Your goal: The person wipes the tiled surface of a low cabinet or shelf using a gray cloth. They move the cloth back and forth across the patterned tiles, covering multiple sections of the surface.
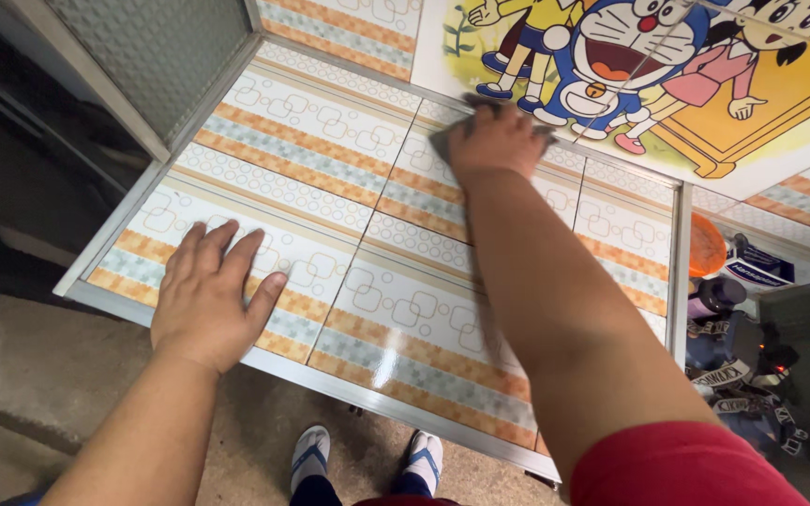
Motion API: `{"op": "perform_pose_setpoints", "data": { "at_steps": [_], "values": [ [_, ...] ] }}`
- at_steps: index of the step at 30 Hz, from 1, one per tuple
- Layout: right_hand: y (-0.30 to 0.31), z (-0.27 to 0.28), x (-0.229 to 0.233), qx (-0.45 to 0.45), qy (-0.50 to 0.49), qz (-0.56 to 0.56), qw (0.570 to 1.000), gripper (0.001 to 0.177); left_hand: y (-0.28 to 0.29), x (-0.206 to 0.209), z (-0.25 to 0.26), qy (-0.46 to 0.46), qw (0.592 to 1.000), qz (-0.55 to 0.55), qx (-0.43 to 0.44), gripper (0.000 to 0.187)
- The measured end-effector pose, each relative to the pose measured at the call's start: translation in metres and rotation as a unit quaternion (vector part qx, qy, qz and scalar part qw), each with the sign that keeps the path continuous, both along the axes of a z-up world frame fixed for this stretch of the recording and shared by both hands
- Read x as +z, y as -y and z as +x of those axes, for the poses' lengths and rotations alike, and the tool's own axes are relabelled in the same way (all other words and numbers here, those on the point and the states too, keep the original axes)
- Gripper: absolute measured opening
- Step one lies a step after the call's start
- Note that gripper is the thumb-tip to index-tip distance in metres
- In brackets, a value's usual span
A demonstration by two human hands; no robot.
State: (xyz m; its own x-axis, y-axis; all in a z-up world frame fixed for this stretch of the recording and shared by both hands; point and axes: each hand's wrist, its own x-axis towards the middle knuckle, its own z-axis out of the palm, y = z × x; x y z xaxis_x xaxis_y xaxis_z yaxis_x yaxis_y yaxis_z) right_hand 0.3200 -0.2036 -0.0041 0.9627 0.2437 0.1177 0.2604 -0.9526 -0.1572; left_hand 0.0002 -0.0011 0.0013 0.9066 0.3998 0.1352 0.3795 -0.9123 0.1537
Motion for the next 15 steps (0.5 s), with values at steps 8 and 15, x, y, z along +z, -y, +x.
{"op": "perform_pose_setpoints", "data": {
  "at_steps": [8,15],
  "values": [
    [0.110,0.010,-0.016,-0.109,0.026,0.010,0.994,0.055,0.001,0.002,-0.001,0.001,1.000,0.002,0.000,0.066],
    [0.218,0.023,-0.039,-0.189,0.047,-0.044,0.980,0.056,-0.001,0.002,0.001,0.008,1.000,0.001,0.001,0.066]
  ]
}}
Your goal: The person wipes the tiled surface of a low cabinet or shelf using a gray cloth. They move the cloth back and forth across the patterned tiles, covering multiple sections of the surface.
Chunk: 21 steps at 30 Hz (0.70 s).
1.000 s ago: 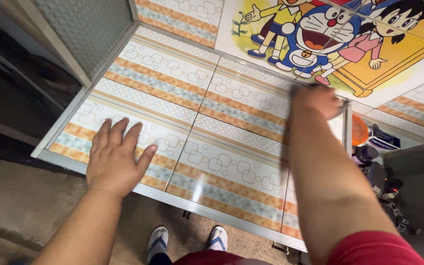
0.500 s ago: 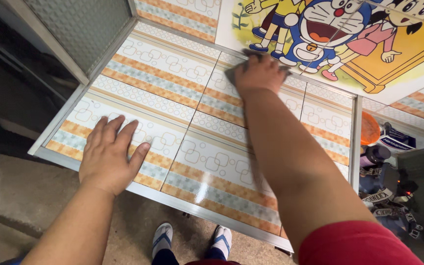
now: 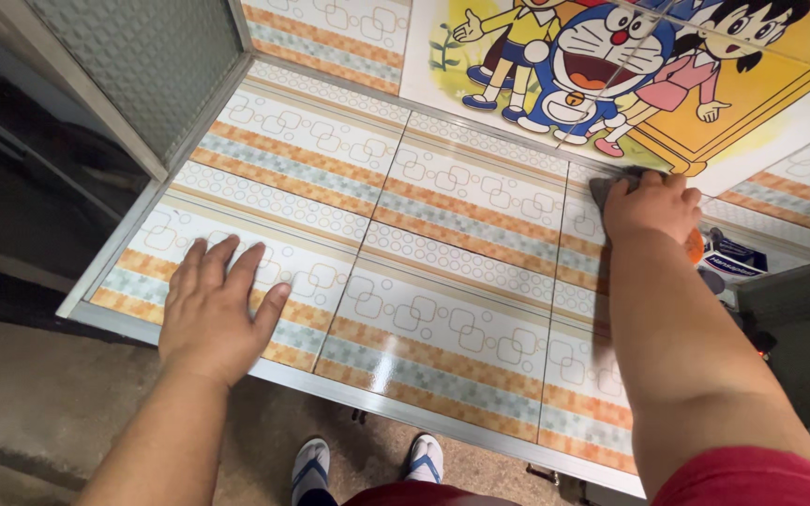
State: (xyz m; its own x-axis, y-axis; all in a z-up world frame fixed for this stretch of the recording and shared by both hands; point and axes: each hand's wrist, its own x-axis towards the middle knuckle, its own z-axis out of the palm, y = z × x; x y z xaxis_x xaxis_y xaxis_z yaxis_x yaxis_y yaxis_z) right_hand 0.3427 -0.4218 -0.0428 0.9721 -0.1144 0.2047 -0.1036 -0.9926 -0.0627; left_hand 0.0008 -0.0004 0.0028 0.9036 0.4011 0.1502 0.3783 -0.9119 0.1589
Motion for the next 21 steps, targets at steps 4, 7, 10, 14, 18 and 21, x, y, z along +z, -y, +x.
{"op": "perform_pose_setpoints", "data": {
  "at_steps": [4,7,10,14,18,21],
  "values": [
    [-0.043,0.025,-0.006,-0.078,-0.007,0.013,0.997,0.056,0.001,-0.002,-0.001,0.011,1.000,0.004,-0.007,0.066],
    [-0.100,0.006,0.009,-0.047,-0.036,0.111,0.992,0.070,0.001,-0.002,0.000,0.016,1.000,0.010,-0.007,0.066],
    [-0.146,-0.035,0.015,0.153,-0.068,0.165,0.972,0.048,0.000,-0.004,-0.003,0.032,0.999,0.014,-0.011,0.065],
    [-0.129,-0.046,0.006,0.395,0.077,0.124,0.907,0.059,-0.002,-0.007,-0.003,0.030,0.999,0.017,-0.011,0.063],
    [-0.054,-0.011,-0.002,0.191,-0.018,0.022,0.981,0.050,-0.001,-0.009,-0.004,0.034,0.999,0.020,-0.010,0.062],
    [0.014,0.003,-0.005,0.152,0.021,-0.048,0.987,0.055,-0.002,-0.009,-0.003,0.029,0.999,0.021,-0.004,0.060]
  ]
}}
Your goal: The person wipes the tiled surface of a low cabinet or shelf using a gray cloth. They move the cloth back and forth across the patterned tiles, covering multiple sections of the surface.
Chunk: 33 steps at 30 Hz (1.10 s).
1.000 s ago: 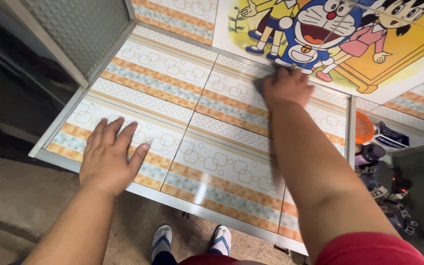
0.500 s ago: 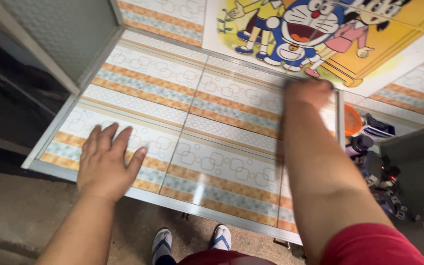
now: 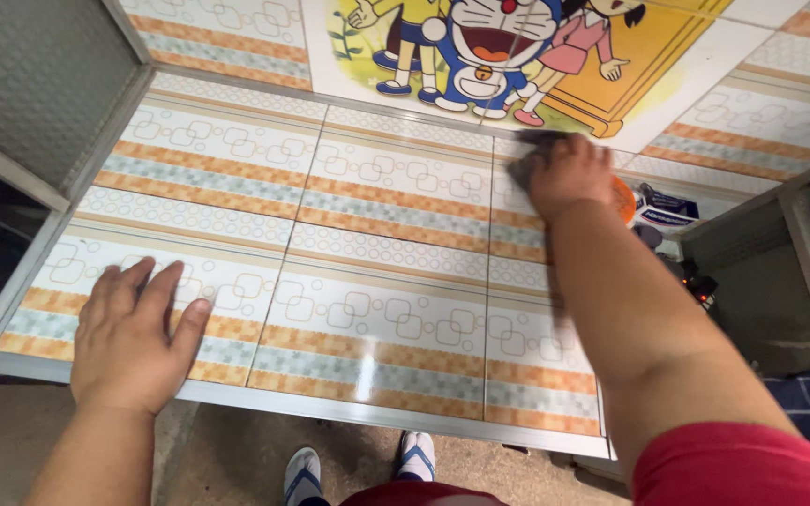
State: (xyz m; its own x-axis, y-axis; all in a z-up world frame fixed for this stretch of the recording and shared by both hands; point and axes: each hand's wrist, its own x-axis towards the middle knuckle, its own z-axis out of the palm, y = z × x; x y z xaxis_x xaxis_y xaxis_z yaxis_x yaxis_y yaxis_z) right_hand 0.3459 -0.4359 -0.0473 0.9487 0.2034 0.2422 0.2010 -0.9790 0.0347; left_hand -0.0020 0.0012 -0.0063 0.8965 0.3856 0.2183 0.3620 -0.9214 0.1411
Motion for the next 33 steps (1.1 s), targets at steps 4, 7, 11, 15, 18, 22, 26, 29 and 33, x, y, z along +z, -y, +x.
{"op": "perform_pose_setpoints", "data": {
  "at_steps": [4,7,11,15,18,22,26,29,33],
  "values": [
    [0.028,0.007,-0.014,-0.012,-0.014,0.043,0.999,0.050,0.001,0.002,-0.001,0.003,1.000,-0.018,-0.001,0.060],
    [0.028,-0.002,-0.022,-0.004,-0.010,0.078,0.997,0.048,0.002,0.002,-0.002,0.006,1.000,-0.019,-0.010,0.059],
    [0.039,-0.053,-0.017,0.026,-0.006,0.118,0.993,0.044,0.001,0.002,-0.002,0.004,1.000,-0.025,-0.016,0.058],
    [0.049,-0.133,-0.009,0.058,0.004,0.186,0.981,0.044,-0.002,0.001,-0.007,0.006,0.999,-0.035,-0.031,0.055],
    [0.055,-0.188,0.002,0.078,0.001,0.177,0.981,0.048,-0.005,-0.003,-0.009,0.010,0.999,-0.024,-0.047,0.055],
    [0.058,-0.253,0.016,0.044,-0.034,0.177,0.983,0.050,-0.008,-0.006,-0.010,0.017,0.998,-0.021,-0.060,0.055],
    [0.054,-0.309,0.025,0.012,-0.054,0.182,0.982,0.053,-0.010,-0.007,-0.008,0.010,0.998,-0.014,-0.065,0.057],
    [0.048,-0.335,0.028,0.006,-0.034,0.134,0.990,0.054,-0.009,-0.011,-0.005,0.007,0.998,-0.005,-0.064,0.059],
    [0.008,-0.343,0.029,0.041,-0.023,0.128,0.991,0.057,-0.009,-0.013,-0.002,0.024,0.997,0.003,-0.067,0.063]
  ]
}}
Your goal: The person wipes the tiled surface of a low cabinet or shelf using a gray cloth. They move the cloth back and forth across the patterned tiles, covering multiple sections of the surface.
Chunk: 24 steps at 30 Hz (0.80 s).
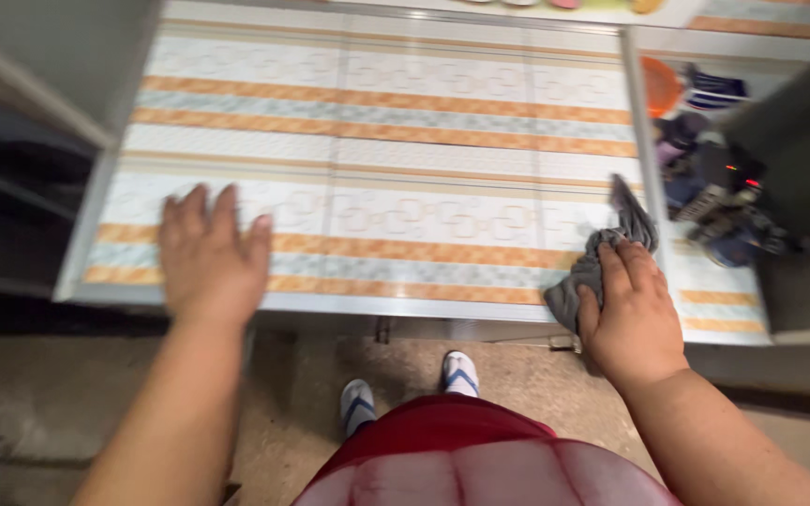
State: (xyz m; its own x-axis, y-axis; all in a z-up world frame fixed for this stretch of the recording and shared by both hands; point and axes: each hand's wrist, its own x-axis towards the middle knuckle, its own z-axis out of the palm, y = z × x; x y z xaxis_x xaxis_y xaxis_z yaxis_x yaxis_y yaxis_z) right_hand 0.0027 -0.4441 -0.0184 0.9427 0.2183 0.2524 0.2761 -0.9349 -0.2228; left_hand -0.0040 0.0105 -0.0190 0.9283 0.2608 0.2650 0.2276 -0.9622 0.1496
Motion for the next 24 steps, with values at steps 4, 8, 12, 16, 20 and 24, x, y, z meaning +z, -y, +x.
{"op": "perform_pose_setpoints", "data": {
  "at_steps": [4,8,12,16,20,24],
  "values": [
    [-0.078,-0.002,0.004,0.085,-0.018,0.042,0.995,0.061,0.006,0.005,-0.010,0.110,0.993,-0.039,-0.023,0.058],
    [-0.166,-0.007,0.012,0.182,-0.012,0.034,0.983,0.065,0.005,0.008,-0.039,0.296,0.943,-0.122,-0.093,0.054],
    [-0.233,-0.005,0.021,0.267,0.015,0.022,0.963,0.067,-0.004,-0.011,-0.096,0.356,0.928,-0.110,-0.030,0.057],
    [-0.301,-0.002,0.024,0.315,0.016,0.006,0.949,0.070,-0.026,-0.037,-0.158,0.332,0.928,-0.150,0.075,0.061],
    [-0.375,0.005,0.029,0.351,-0.013,0.000,0.936,0.074,-0.047,-0.049,-0.207,0.334,0.915,-0.189,0.123,0.063],
    [-0.449,0.007,0.035,0.378,-0.039,0.012,0.925,0.076,-0.051,-0.045,-0.238,0.319,0.915,-0.205,0.138,0.063]
  ]
}}
